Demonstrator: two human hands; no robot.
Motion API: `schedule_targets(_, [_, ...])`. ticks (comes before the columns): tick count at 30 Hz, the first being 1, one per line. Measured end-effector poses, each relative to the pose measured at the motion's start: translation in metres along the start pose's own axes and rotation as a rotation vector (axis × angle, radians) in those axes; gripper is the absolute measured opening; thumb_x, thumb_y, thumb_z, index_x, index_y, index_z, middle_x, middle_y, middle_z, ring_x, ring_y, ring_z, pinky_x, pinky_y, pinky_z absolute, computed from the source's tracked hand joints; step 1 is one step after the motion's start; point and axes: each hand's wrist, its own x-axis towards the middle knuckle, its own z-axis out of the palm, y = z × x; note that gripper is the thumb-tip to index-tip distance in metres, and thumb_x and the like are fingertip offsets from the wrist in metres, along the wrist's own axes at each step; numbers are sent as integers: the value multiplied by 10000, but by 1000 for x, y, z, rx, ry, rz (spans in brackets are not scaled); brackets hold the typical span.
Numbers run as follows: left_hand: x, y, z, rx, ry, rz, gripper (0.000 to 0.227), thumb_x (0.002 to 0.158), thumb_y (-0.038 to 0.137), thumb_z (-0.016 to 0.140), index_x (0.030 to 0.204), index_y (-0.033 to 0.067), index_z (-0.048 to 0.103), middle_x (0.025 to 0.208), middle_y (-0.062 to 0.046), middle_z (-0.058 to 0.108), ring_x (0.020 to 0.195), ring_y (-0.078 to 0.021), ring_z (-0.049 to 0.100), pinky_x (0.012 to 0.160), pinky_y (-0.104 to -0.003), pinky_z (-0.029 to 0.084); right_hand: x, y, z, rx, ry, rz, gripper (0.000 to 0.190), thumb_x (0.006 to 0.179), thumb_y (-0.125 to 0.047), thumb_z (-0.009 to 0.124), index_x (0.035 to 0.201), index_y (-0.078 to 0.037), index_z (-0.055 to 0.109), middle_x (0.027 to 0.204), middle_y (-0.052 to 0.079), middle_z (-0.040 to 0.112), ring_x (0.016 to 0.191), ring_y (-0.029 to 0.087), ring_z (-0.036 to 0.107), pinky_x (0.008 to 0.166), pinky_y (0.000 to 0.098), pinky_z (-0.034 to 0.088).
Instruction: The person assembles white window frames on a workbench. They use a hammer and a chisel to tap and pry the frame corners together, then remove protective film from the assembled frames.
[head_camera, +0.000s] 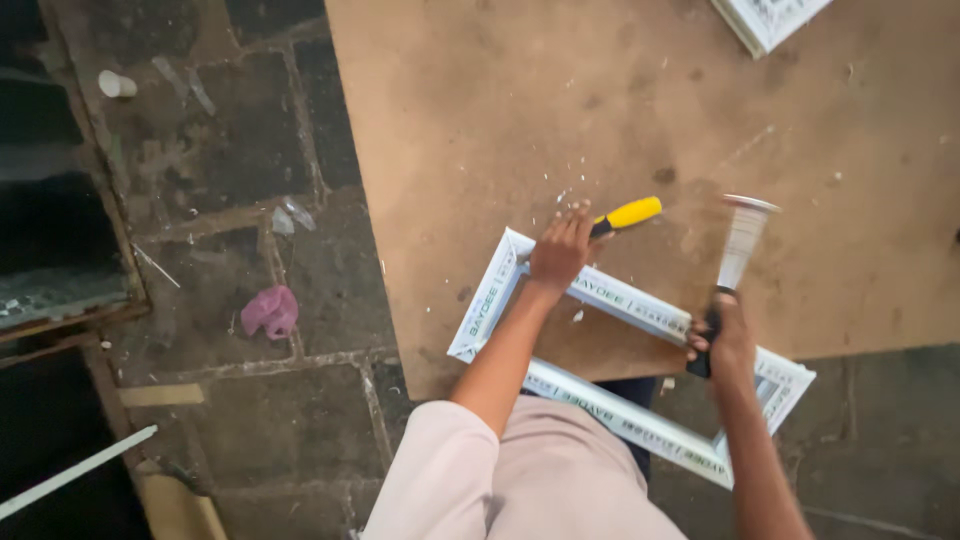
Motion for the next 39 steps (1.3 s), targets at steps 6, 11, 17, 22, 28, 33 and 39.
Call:
schedule_targets(6, [17,2,-5,-4,-11,19,565,942,529,652,1183,18,646,1239,-182,700,1178,-321,697,1012,-474,549,3,2,-7,22,49,10,374,1086,-324,480,1419,-154,503,698,35,506,477,111,432,415,296,382])
schedule_targets(11, [20,6,2,47,-20,120,555,963,520,646,1185,11,658,1265,-148,707,1221,-324,677,1043,-489,539,-2,12,-22,92,65,-2,498,1045,-301,471,1538,-242,442,677,43,504,451,118,424,394,296,388])
schedule_targets(17, [24,-10,-9,8,-25,146,525,953,487,674,1191,19,656,1297,-143,697,1229,-343,673,1052,-489,535,-6,21,-2,41,55,-2,486,1049,-270,493,1529,-193,487,694,65,513,447,141,433,382,330,386])
schedule_targets(22, [30,2,-5,0,-36,126,498,918,470,702,1172,44,666,1287,-109,705,1187,-336,680,1022,-479,541,-4,19,-11,-20,32,44,484,1011,-263,521,1493,-230,520,676,51,511,434,142,447,368,336,405])
schedule_targets(28, [30,-8,-13,16,-24,107,472,945,456,709,1166,42,662,1278,-106,706,1189,-321,688,995,-455,569,15,18,-6,97,-9,-25,429,1033,-326,482,1448,-221,504,664,20,512,449,100,445,381,285,402])
schedule_targets(33, [27,-8,-8,46,-18,88,466,922,460,722,1135,50,667,1237,-112,712,1182,-325,693,965,-456,573,36,-3,-21,121,24,-36,361,1116,-336,482,1326,-44,508,707,29,509,489,108,439,419,299,403])
schedule_targets(39, [26,-9,-3,10,-15,67,461,932,441,725,1151,41,658,1255,-137,704,1199,-309,687,996,-439,570,26,-23,-21,-60,-31,7,204,1079,-301,475,1170,-130,538,663,54,486,449,146,421,393,335,383])
